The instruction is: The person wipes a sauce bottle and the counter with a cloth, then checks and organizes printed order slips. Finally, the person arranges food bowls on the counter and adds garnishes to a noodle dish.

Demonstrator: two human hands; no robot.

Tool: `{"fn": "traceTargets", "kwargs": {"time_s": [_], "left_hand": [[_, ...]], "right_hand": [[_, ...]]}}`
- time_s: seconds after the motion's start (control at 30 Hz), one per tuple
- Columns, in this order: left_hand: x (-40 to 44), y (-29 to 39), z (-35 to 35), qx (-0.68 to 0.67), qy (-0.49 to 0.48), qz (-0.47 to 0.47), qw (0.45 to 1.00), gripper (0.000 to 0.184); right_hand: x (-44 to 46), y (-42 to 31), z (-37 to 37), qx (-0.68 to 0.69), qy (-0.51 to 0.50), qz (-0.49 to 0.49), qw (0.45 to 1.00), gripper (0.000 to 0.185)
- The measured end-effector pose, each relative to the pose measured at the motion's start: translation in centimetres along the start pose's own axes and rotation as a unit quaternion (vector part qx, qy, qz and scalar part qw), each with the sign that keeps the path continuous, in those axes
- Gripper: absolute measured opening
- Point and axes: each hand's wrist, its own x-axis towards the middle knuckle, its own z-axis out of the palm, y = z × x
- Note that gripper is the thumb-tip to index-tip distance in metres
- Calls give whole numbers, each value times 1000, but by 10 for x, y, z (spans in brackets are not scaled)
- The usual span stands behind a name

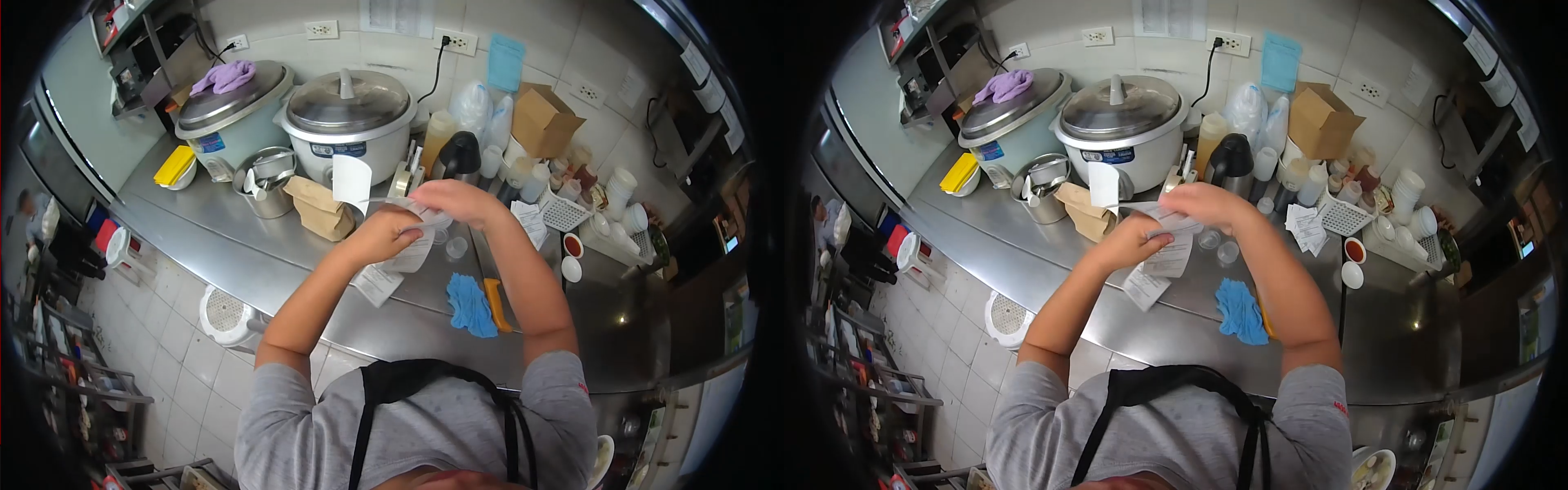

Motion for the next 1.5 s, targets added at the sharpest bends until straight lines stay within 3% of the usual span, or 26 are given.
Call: {"fn": "traceTargets", "kwargs": {"time_s": [0.03,0.07,0.13,0.23,0.33,0.37,0.47,0.5,0.6,0.63,0.73,0.87,1.03,1.1,1.23,1.33,1.37,1.43,1.5], "left_hand": [[-5,0,3,27,33,-33,999,24],[-5,2,6,73,124,27,989,26],[-1,5,4,3,98,-56,994,32],[-4,-10,8,-19,130,-13,991,41],[-6,-13,9,-234,131,-3,963,59],[-9,-4,1,-231,124,-1,965,74],[-12,-24,0,-423,72,-8,903,77],[-12,-33,0,-388,77,-21,918,82],[-1,-24,-9,-553,133,1,822,86],[1,-23,-15,-526,133,-14,840,89],[4,-7,-23,-537,176,-61,822,73],[3,6,-22,-387,247,-59,886,36],[2,15,-23,-324,191,-10,927,33],[2,19,-25,-342,189,-36,920,36],[-3,15,-34,-423,142,-5,895,43],[0,10,-36,-649,198,41,734,49],[0,6,-43,-635,198,-9,746,47],[7,8,-53,-583,319,-43,746,42],[10,4,-61,-530,403,-38,745,33]], "right_hand": [[0,6,4,-4,-4,-49,999,33],[-1,8,8,-7,-8,-97,995,32],[0,8,12,39,20,-103,994,26],[0,8,16,51,102,-143,983,16],[0,12,11,74,135,-185,971,15],[0,13,10,87,139,-189,968,14],[-2,13,6,107,155,-198,962,11],[-4,13,6,99,162,-199,961,10],[-4,14,3,80,177,-211,958,9],[-5,14,2,75,180,-216,957,9],[-9,11,5,-2,230,-214,949,9],[-15,14,9,-44,239,-237,941,9],[-17,22,8,-35,217,-241,945,9],[-13,31,6,-19,220,-257,941,11],[-16,26,11,38,222,-267,937,11],[-26,16,12,-81,232,-246,938,8],[-28,14,13,-100,247,-251,931,7],[-30,11,14,-141,274,-261,915,7],[-20,19,8,-68,318,-274,905,10]]}}
